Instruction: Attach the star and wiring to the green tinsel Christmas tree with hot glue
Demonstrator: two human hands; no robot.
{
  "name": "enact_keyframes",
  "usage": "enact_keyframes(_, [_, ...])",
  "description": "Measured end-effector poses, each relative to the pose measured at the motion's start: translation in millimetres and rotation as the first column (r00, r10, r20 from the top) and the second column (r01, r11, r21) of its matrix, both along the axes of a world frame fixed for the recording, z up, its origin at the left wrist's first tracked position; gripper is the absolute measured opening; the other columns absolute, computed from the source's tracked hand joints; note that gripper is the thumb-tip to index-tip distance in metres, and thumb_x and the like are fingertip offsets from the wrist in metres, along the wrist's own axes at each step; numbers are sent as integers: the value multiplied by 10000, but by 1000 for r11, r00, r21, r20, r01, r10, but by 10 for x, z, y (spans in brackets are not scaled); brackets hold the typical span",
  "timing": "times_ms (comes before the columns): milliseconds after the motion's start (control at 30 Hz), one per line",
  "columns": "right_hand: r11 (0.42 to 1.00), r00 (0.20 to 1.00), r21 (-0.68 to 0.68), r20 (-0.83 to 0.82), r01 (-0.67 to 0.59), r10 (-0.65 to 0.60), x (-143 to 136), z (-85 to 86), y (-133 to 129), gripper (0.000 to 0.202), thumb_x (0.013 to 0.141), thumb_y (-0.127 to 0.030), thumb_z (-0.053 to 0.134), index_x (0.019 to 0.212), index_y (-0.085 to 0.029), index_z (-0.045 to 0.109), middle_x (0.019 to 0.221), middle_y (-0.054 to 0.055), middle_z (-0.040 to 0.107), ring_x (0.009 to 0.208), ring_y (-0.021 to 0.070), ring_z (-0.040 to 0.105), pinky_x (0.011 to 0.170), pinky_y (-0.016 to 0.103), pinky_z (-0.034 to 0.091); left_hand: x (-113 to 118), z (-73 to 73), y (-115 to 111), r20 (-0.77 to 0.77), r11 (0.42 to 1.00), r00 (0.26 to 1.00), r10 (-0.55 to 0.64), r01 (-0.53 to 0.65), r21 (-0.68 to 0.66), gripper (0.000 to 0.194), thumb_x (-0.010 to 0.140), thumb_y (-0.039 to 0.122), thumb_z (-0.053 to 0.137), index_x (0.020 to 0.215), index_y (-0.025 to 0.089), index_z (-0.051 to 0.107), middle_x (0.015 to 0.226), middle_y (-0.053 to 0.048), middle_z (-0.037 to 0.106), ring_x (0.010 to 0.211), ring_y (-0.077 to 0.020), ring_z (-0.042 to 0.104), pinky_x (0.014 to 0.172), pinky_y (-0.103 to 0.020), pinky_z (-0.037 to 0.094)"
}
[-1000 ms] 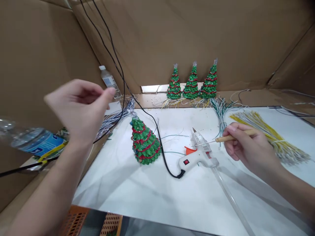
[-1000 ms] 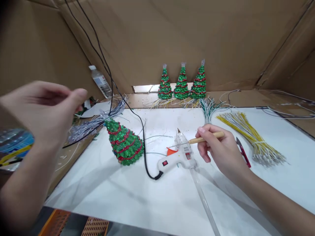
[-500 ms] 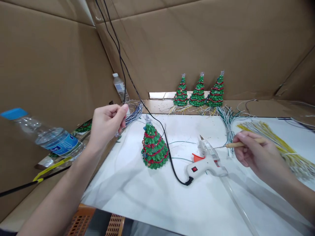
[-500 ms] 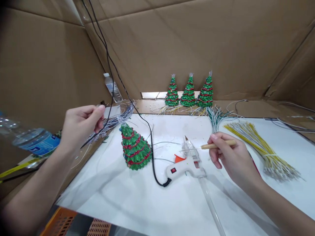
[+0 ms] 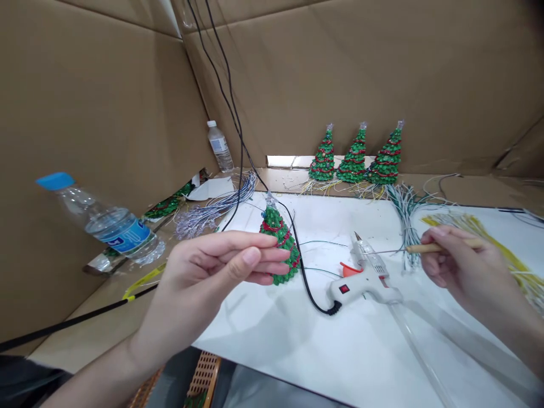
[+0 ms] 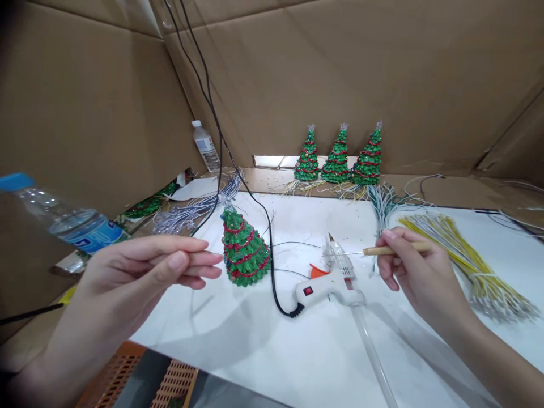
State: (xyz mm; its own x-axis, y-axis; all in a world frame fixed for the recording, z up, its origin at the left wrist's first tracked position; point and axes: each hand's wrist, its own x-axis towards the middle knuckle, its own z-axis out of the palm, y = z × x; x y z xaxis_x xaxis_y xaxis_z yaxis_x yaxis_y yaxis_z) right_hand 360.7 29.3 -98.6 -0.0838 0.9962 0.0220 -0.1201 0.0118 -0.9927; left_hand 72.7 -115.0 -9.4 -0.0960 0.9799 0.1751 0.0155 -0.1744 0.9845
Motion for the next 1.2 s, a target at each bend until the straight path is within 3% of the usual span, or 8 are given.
enact_keyframes(267, [1000, 1000, -6, -4, -9, 9, -11, 24, 1, 350, 651, -501, 733, 620, -181, 594, 387, -6, 484, 323, 89, 396, 288, 172, 296, 50, -28, -4, 64, 991, 991, -116, 120, -66, 173, 890, 183, 599, 991, 245, 726, 955, -10, 756, 822, -150, 729, 699, -170, 608])
enact_keyframes(600, [1000, 1000, -4, 10, -14, 14, 17, 30, -15, 329, 674, -483, 719, 627, -185, 588, 394, -6, 488, 328, 90, 398, 297, 175, 298, 100, -21, 21, 68, 986, 993, -92, 100, -131, 116, 843, 136, 647, 815, 204, 736, 793, 5, 763, 687, -124, 728, 588, -121, 587])
enact_keyframes(1200, [1000, 999, -14, 36, -25, 25, -3, 59, -33, 341, 686, -495, 707, 629, -182, 584, 395, -7, 488, 333, 89, 394, 308, 185, 296, 117, -8, 23, -30, 984, 998, -46, 40, -176, 114, 722, 106, 724, 667, 203, 748, 640, -1, 739, 542, -129, 699, 490, -120, 551])
